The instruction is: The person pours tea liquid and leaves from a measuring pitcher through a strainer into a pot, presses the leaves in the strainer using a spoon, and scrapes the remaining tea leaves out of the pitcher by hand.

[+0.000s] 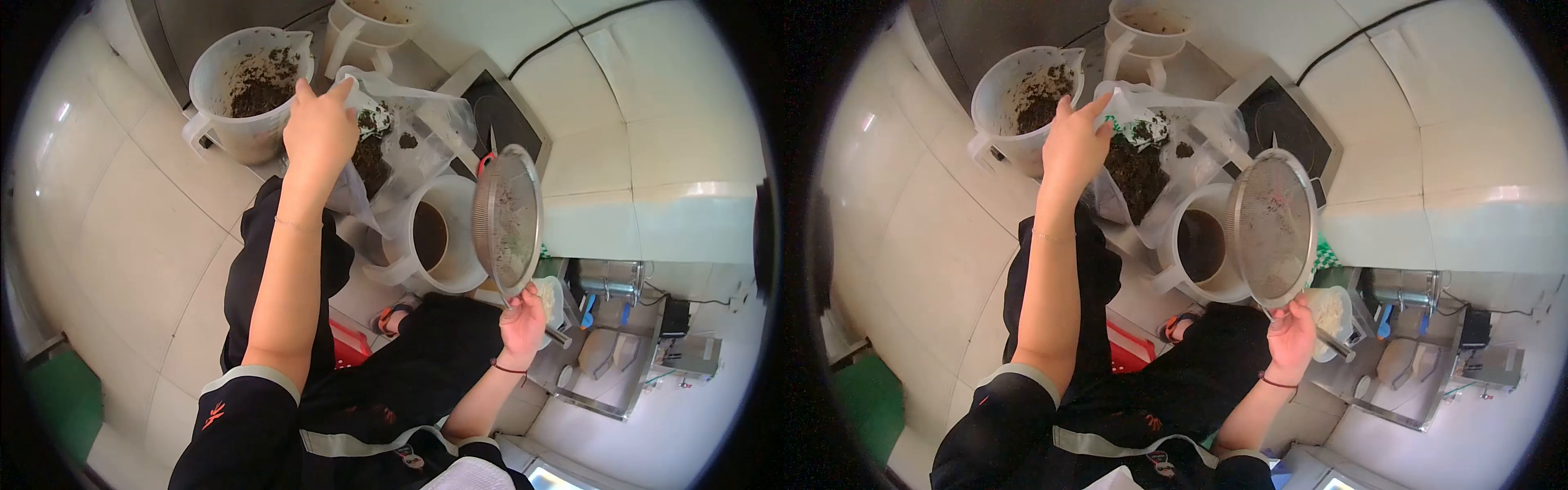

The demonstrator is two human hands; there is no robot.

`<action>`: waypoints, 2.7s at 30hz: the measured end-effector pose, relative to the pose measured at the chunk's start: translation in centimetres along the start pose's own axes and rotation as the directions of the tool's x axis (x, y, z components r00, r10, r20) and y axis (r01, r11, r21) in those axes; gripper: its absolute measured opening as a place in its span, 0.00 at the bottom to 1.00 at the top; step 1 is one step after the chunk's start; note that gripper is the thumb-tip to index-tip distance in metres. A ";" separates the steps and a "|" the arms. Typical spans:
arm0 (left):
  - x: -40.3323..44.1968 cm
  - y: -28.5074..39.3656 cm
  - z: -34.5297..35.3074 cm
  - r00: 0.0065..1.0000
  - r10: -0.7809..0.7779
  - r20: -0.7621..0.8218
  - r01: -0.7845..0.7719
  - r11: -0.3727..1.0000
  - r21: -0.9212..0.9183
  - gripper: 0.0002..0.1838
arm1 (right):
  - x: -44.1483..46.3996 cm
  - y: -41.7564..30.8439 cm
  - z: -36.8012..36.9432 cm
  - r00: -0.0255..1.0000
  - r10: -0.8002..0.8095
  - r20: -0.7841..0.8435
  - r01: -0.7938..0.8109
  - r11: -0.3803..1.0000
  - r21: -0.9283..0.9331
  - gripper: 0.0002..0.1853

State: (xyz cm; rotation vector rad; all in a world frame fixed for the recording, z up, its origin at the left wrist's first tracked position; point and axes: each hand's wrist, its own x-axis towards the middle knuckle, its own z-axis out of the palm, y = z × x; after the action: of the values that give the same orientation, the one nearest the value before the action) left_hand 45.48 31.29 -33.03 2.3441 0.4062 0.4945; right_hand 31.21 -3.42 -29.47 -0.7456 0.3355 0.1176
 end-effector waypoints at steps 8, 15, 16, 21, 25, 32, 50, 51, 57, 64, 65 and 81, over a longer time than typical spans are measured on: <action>0.5 -0.8 1.4 0.992 0.042 -0.121 -0.047 0.998 -0.033 0.17 | -0.6 3.8 -1.9 0.989 -0.044 -0.140 0.016 0.982 -0.189 0.06; 0.8 -1.3 2.3 0.975 0.107 -0.197 -0.129 0.986 -0.103 0.17 | -0.8 5.3 -1.2 0.989 -0.087 -0.122 0.063 0.980 -0.189 0.04; 0.9 -1.3 2.2 0.973 0.102 -0.208 -0.129 0.984 -0.120 0.17 | -0.7 5.4 -1.6 0.992 -0.085 -0.094 0.064 0.975 -0.213 0.04; 1.2 -2.1 -1.1 0.962 0.055 -0.269 -0.107 0.977 -0.182 0.16 | -0.7 5.1 -1.7 0.993 -0.055 -0.105 0.015 0.938 -0.346 0.06; 2.3 -8.9 -5.5 0.912 -0.174 -0.371 0.152 0.984 -0.088 0.20 | -0.6 4.2 -1.5 0.992 0.027 -0.124 -0.085 0.870 -0.486 0.09; 5.1 -24.7 -2.7 0.881 -0.461 -0.110 0.318 0.748 -0.583 0.31 | 0.2 3.7 -2.6 0.976 0.011 -0.216 -0.173 0.639 -0.749 0.21; 2.2 -18.7 -8.5 0.832 -0.555 -0.006 0.140 0.220 -0.965 0.21 | 3.4 6.2 -5.3 0.918 -0.240 -0.314 0.031 0.835 -0.549 0.11; 1.8 -18.2 -9.7 0.846 -0.532 -0.034 0.114 0.243 -0.963 0.21 | 3.3 6.3 -5.6 0.917 -0.243 -0.316 0.029 0.832 -0.554 0.11; 0.3 -13.2 -16.8 0.906 -0.376 -0.193 -0.050 0.358 -0.932 0.19 | 2.3 6.3 -7.0 0.917 -0.244 -0.315 0.068 0.876 -0.478 0.11; -0.9 -5.4 -20.9 0.940 -0.257 -0.223 -0.043 0.561 -0.827 0.23 | 0.8 5.1 -7.5 0.932 -0.215 -0.291 0.061 0.886 -0.461 0.14; -1.1 -3.9 -21.2 0.918 -0.357 -0.171 0.064 0.561 -0.826 0.22 | 0.9 5.1 -7.4 0.931 -0.226 -0.285 0.089 0.901 -0.425 0.13; -0.2 9.8 -24.0 0.972 0.074 0.224 0.077 0.800 -0.595 0.26 | -5.9 -1.3 -1.5 0.926 -0.370 0.078 0.251 0.446 -0.859 0.11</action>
State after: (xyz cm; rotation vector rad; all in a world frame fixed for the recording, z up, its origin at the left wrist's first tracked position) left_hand 35.83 37.97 -9.91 1.7469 0.1061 0.2774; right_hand 25.58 -5.31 -27.65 -1.8380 0.2299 -0.1410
